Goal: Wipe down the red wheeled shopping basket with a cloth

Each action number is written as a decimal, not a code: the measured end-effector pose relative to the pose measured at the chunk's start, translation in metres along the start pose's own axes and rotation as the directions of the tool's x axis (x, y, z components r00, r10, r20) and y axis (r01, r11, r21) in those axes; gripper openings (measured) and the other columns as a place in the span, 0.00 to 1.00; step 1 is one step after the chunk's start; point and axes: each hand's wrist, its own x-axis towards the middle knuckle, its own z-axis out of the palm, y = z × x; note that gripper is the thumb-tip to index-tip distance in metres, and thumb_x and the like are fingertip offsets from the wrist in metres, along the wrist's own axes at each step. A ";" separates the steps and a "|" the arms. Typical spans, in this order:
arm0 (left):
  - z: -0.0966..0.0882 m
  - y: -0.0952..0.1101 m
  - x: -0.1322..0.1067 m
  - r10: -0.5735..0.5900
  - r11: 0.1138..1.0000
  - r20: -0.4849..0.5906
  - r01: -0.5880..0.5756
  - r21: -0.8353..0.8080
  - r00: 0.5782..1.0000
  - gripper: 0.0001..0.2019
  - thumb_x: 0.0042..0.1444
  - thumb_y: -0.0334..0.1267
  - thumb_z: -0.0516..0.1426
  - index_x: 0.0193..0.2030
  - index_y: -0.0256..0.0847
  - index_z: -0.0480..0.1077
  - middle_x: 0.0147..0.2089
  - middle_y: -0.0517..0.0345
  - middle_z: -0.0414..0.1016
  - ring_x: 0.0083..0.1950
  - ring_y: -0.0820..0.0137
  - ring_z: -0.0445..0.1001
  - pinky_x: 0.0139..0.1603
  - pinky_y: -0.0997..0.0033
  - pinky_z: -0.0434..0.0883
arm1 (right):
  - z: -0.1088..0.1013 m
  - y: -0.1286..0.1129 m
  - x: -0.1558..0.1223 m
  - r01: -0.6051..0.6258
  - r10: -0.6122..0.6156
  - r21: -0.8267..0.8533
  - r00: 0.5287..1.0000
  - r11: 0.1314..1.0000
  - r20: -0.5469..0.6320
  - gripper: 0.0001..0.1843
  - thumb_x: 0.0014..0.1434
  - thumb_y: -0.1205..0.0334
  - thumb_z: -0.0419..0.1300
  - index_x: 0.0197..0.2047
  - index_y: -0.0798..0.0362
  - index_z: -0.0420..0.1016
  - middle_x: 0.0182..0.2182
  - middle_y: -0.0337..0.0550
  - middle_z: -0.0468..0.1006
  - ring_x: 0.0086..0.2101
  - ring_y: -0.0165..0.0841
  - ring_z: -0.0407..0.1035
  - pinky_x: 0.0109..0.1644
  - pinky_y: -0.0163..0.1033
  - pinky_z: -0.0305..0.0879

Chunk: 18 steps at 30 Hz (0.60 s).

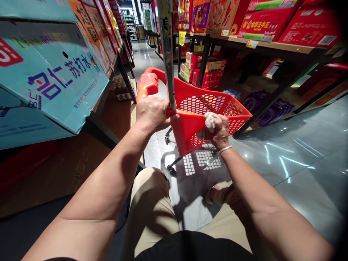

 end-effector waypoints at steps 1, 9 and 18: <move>-0.001 0.002 0.001 0.000 1.000 0.014 0.000 0.013 1.000 0.28 0.59 0.68 0.55 0.37 0.42 0.77 0.34 0.49 0.81 0.45 0.54 0.78 0.56 0.46 0.68 | -0.001 0.006 0.000 -0.019 0.017 -0.018 0.997 1.000 -0.077 0.19 0.61 0.53 0.64 0.54 0.48 0.72 0.55 0.55 0.69 0.55 0.47 0.68 0.63 0.59 0.68; -0.002 0.006 0.001 -0.044 0.999 0.045 0.044 0.002 0.998 0.25 0.60 0.63 0.54 0.40 0.44 0.79 0.36 0.51 0.83 0.48 0.55 0.77 0.56 0.47 0.66 | 0.063 -0.051 -0.037 0.165 -0.159 0.032 0.979 0.986 -0.131 0.15 0.64 0.63 0.59 0.54 0.47 0.75 0.58 0.52 0.66 0.59 0.44 0.65 0.64 0.53 0.69; -0.002 0.001 0.003 -0.062 0.994 0.061 0.056 0.097 0.996 0.24 0.58 0.61 0.57 0.40 0.42 0.81 0.36 0.50 0.82 0.46 0.51 0.80 0.54 0.48 0.67 | 0.093 -0.028 -0.120 0.036 -0.005 -0.114 0.964 0.993 0.267 0.13 0.60 0.65 0.65 0.48 0.44 0.83 0.55 0.51 0.68 0.53 0.44 0.62 0.63 0.54 0.68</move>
